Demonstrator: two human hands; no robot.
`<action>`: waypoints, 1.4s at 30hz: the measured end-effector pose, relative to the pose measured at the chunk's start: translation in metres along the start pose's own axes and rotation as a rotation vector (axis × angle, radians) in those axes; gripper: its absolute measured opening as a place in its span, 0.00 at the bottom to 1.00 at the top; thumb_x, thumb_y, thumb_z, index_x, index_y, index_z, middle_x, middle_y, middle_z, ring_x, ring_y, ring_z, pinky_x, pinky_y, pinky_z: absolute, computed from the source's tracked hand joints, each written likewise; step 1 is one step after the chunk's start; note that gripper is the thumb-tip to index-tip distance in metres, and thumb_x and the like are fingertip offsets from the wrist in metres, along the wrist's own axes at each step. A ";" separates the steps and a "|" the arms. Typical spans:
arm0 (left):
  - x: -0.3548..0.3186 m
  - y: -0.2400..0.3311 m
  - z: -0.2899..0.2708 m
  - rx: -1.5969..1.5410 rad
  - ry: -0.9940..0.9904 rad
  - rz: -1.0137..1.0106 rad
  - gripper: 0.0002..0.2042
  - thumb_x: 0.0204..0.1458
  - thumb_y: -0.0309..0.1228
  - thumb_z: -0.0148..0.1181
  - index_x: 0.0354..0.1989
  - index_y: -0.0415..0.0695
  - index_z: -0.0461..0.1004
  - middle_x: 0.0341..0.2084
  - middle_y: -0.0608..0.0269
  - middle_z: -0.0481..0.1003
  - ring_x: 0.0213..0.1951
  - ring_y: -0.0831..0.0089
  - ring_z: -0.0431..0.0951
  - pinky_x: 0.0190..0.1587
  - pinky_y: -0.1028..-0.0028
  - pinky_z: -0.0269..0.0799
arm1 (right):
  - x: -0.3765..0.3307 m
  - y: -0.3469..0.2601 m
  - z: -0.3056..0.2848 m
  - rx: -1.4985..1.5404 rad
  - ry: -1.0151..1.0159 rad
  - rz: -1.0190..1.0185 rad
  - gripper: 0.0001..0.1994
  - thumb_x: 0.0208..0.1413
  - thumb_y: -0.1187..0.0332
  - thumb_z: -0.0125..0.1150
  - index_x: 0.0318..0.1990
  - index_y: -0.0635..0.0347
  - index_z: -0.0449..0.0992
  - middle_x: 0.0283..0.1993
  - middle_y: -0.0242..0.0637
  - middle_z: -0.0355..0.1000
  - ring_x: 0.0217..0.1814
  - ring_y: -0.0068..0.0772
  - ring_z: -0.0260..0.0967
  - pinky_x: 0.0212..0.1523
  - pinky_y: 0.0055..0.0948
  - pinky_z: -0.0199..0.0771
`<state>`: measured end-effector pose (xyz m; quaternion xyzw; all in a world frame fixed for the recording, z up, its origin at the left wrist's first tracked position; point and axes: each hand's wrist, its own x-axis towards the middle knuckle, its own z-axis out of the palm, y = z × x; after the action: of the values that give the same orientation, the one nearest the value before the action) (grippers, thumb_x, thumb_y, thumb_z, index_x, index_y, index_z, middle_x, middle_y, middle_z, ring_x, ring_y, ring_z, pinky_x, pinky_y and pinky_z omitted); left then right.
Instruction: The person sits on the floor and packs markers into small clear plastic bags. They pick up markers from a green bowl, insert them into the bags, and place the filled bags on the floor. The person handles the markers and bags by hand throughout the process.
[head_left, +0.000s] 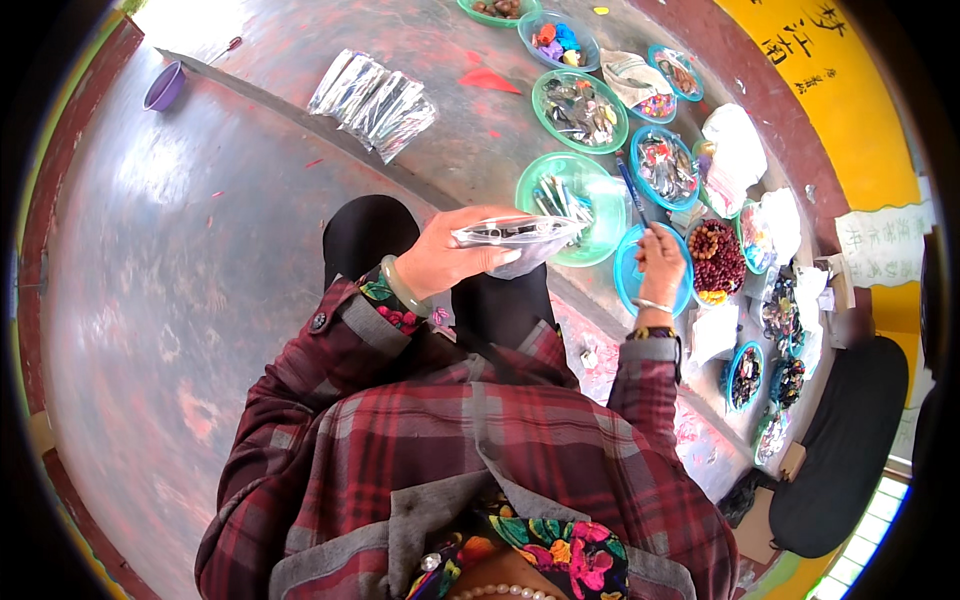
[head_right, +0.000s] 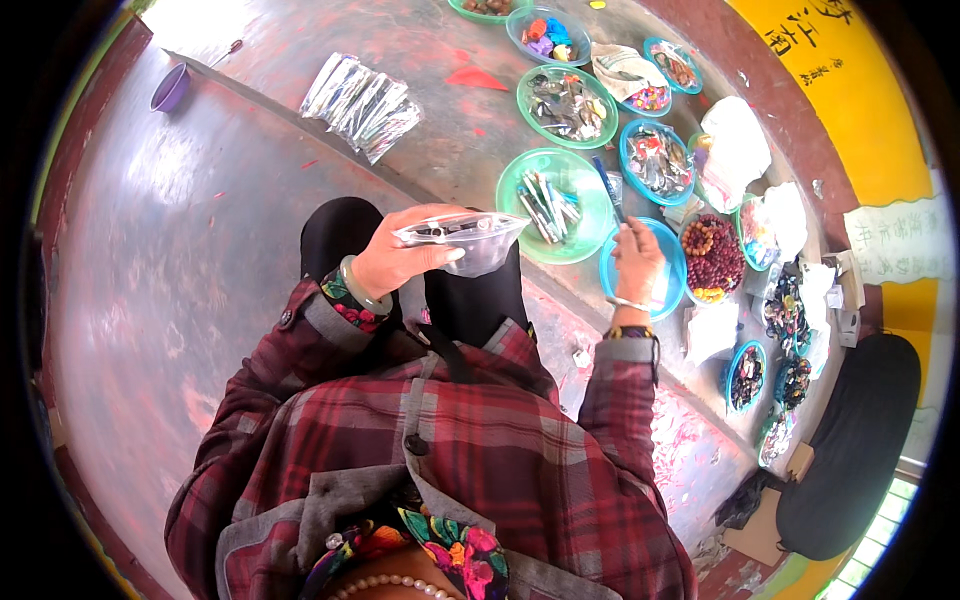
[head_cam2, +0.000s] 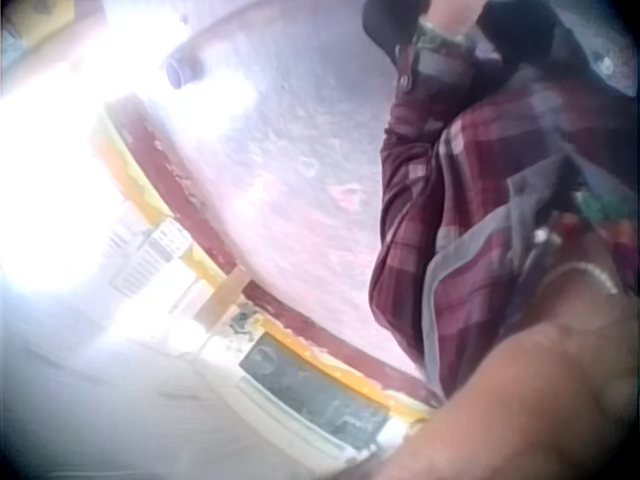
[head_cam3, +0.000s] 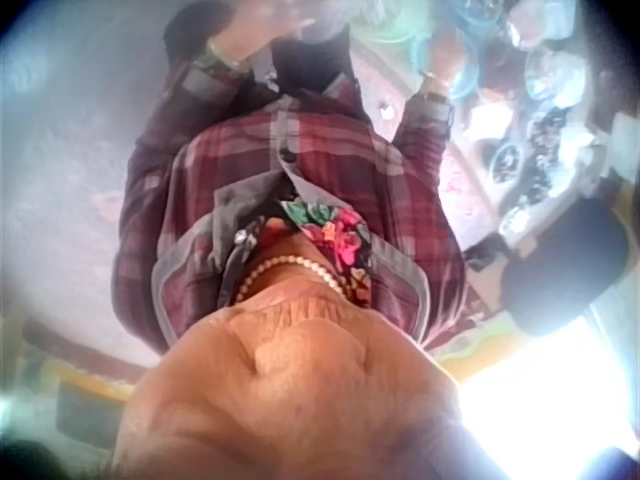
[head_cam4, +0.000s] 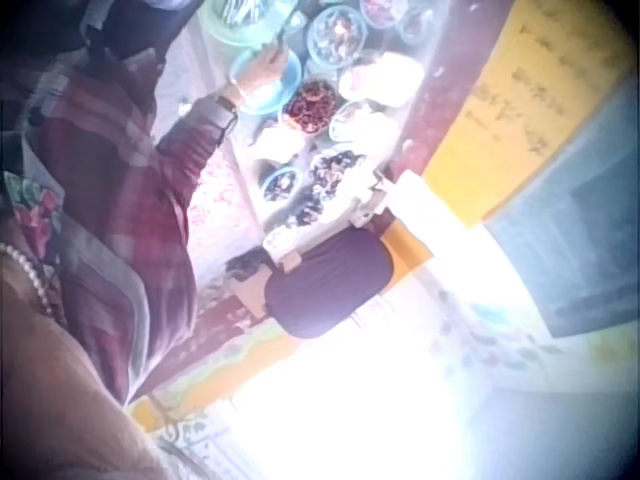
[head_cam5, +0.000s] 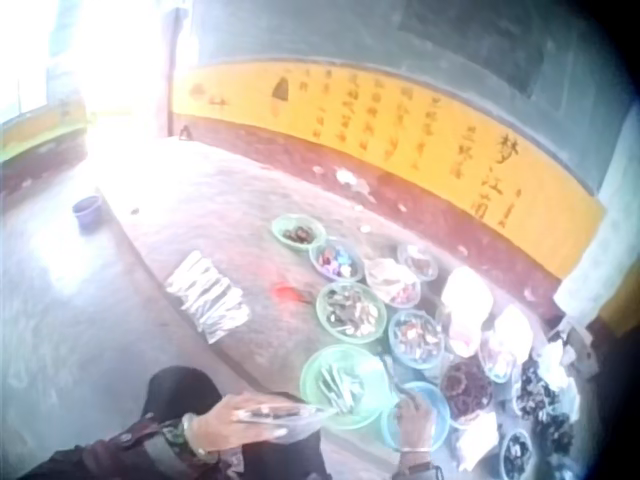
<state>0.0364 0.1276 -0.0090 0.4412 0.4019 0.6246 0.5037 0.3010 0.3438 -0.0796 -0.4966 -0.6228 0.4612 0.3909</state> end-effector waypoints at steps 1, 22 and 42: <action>0.000 0.000 0.000 0.011 -0.012 0.010 0.19 0.48 0.23 0.58 0.50 0.34 0.67 0.44 0.60 0.72 0.46 0.75 0.70 0.50 0.75 0.65 | -0.007 -0.018 -0.005 0.134 -0.019 -0.033 0.09 0.54 0.72 0.55 0.41 0.65 0.73 0.26 0.32 0.71 0.22 0.17 0.64 0.20 0.16 0.61; -0.007 -0.007 0.002 -0.069 -0.036 0.037 0.18 0.48 0.21 0.59 0.49 0.36 0.69 0.43 0.61 0.73 0.45 0.77 0.71 0.48 0.76 0.65 | -0.059 -0.207 0.033 0.431 -0.470 -0.520 0.10 0.54 0.68 0.56 0.38 0.68 0.72 0.29 0.33 0.69 0.26 0.20 0.63 0.26 0.18 0.61; -0.006 -0.001 0.004 0.005 -0.011 0.066 0.18 0.50 0.25 0.58 0.51 0.38 0.68 0.40 0.65 0.74 0.41 0.81 0.70 0.44 0.80 0.65 | -0.051 -0.247 0.067 -0.223 -0.885 -0.645 0.07 0.53 0.72 0.57 0.34 0.67 0.74 0.27 0.33 0.69 0.28 0.22 0.63 0.29 0.21 0.64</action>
<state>0.0410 0.1225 -0.0092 0.4591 0.3860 0.6372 0.4840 0.1843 0.2612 0.1382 -0.0784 -0.8929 0.4140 0.1584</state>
